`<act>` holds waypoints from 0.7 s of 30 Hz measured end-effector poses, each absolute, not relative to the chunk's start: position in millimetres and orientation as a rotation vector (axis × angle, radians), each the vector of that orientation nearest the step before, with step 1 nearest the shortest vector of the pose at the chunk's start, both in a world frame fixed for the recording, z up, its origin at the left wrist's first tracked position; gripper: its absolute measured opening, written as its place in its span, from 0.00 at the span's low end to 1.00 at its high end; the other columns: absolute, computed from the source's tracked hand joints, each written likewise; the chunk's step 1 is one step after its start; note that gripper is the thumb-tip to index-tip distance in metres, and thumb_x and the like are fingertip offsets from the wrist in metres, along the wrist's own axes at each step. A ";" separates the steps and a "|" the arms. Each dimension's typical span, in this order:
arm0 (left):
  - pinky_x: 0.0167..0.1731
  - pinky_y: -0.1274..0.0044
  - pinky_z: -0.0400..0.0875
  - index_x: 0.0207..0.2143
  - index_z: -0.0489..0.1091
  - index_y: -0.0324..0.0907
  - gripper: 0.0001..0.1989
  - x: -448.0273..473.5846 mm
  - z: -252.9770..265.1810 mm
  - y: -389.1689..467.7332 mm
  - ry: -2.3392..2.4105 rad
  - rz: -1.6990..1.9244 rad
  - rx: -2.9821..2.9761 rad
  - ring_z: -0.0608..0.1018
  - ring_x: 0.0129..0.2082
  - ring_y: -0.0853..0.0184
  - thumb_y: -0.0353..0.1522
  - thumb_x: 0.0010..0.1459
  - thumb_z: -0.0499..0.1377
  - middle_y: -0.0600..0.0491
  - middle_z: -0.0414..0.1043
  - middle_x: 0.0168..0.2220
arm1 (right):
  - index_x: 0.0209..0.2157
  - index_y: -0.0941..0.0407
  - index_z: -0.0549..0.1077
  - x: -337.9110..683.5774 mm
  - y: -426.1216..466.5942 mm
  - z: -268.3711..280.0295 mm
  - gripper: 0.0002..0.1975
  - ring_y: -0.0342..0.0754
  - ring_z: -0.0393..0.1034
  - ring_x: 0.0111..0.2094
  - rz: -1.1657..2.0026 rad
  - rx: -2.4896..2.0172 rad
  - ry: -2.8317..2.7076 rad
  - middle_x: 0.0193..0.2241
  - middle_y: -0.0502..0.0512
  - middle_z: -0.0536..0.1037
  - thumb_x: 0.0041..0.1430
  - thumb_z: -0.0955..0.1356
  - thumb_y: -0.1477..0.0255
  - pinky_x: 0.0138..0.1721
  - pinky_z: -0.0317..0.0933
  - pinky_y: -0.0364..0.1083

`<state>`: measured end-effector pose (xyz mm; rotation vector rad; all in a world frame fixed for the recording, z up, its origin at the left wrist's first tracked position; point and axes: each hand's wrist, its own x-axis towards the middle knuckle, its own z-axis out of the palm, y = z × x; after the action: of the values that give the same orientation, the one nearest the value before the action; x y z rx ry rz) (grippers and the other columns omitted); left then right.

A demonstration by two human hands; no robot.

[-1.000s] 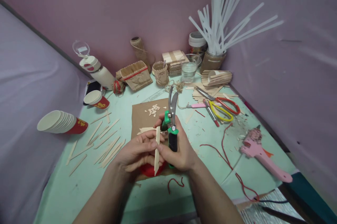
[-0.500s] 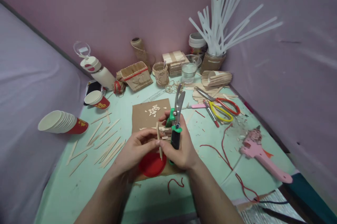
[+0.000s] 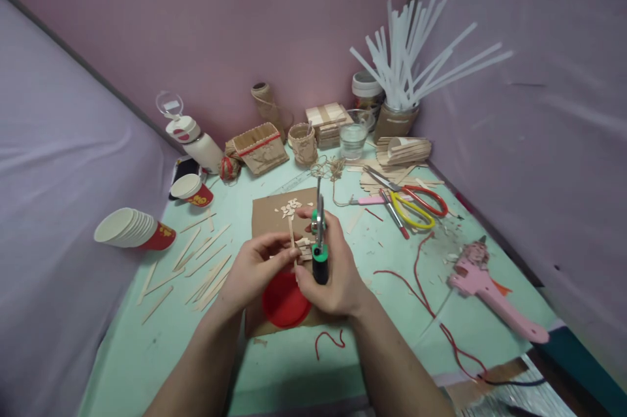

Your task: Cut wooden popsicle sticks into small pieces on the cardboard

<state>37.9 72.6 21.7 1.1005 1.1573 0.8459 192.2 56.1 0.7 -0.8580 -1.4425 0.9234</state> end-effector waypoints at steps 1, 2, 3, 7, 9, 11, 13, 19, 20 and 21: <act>0.33 0.75 0.72 0.37 0.77 0.38 0.17 37.6 23.2 72.3 1.130 0.803 1.025 0.77 0.31 0.65 0.37 0.45 0.69 0.48 0.78 0.32 | 0.58 0.50 0.57 193.5 55.8 1.3 0.35 0.57 0.58 0.57 0.929 -0.862 -1.468 0.57 0.58 0.63 0.46 0.67 0.78 0.56 0.55 0.57; 0.31 0.76 0.73 0.37 0.77 0.37 0.18 36.6 24.5 72.2 1.108 0.768 0.958 0.77 0.30 0.65 0.37 0.44 0.70 0.48 0.77 0.31 | 0.58 0.50 0.57 194.8 55.5 1.9 0.35 0.56 0.59 0.56 0.944 -0.866 -1.491 0.57 0.58 0.63 0.46 0.67 0.78 0.56 0.56 0.56; 0.29 0.76 0.73 0.36 0.76 0.36 0.19 35.1 25.6 72.3 1.094 0.743 0.901 0.77 0.29 0.66 0.37 0.43 0.70 0.48 0.77 0.31 | 0.57 0.50 0.57 195.8 55.2 2.5 0.35 0.56 0.60 0.55 0.968 -0.869 -1.508 0.57 0.58 0.63 0.46 0.67 0.78 0.55 0.57 0.56; 0.27 0.77 0.74 0.36 0.75 0.35 0.19 26.7 26.3 72.9 1.050 0.671 0.769 0.77 0.25 0.68 0.35 0.41 0.71 0.49 0.76 0.29 | 0.56 0.50 0.59 197.7 54.9 3.7 0.33 0.53 0.65 0.48 1.115 -0.872 -1.550 0.53 0.57 0.65 0.46 0.67 0.78 0.49 0.64 0.53; 0.27 0.78 0.74 0.35 0.75 0.35 0.18 23.5 24.9 73.5 1.010 0.640 0.728 0.77 0.24 0.69 0.33 0.41 0.71 0.50 0.76 0.27 | 0.55 0.51 0.59 197.5 55.3 3.3 0.33 0.53 0.66 0.46 1.148 -0.880 -1.569 0.51 0.57 0.66 0.45 0.67 0.79 0.47 0.65 0.52; 0.27 0.78 0.74 0.34 0.75 0.34 0.17 21.5 23.3 74.5 0.971 0.621 0.693 0.77 0.24 0.70 0.33 0.40 0.72 0.50 0.75 0.25 | 0.54 0.51 0.59 196.9 55.7 2.5 0.34 0.53 0.67 0.45 1.138 -0.902 -1.593 0.49 0.58 0.67 0.44 0.68 0.80 0.46 0.66 0.52; 0.27 0.78 0.74 0.33 0.75 0.34 0.16 20.2 21.7 75.8 0.951 0.613 0.665 0.77 0.24 0.70 0.32 0.40 0.72 0.50 0.75 0.24 | 0.54 0.51 0.60 196.3 56.0 1.9 0.34 0.53 0.67 0.44 1.122 -0.919 -1.606 0.48 0.57 0.68 0.43 0.68 0.80 0.46 0.66 0.52; 0.24 0.79 0.75 0.33 0.74 0.34 0.16 16.6 19.4 80.1 0.923 0.581 0.621 0.77 0.23 0.70 0.32 0.41 0.72 0.50 0.75 0.25 | 0.54 0.51 0.59 196.3 56.2 1.2 0.34 0.55 0.66 0.48 1.086 -0.936 -1.662 0.49 0.58 0.67 0.44 0.68 0.79 0.50 0.63 0.54; 0.23 0.79 0.74 0.33 0.74 0.34 0.16 16.2 19.2 80.5 0.915 0.577 0.615 0.77 0.22 0.70 0.31 0.41 0.72 0.50 0.75 0.25 | 0.54 0.51 0.59 196.6 56.4 0.9 0.34 0.56 0.66 0.49 1.062 -0.938 -1.687 0.50 0.59 0.66 0.44 0.68 0.79 0.52 0.62 0.54; 0.23 0.80 0.74 0.32 0.74 0.34 0.16 15.8 19.1 80.7 0.907 0.572 0.608 0.77 0.22 0.70 0.31 0.41 0.71 0.50 0.75 0.25 | 0.55 0.51 0.58 197.0 56.6 0.6 0.34 0.56 0.65 0.50 1.043 -0.938 -1.708 0.50 0.59 0.65 0.44 0.68 0.79 0.53 0.61 0.55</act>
<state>15.8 80.7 19.1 0.6084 0.9071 0.5716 197.0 56.6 0.6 -0.9384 -1.7084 1.0428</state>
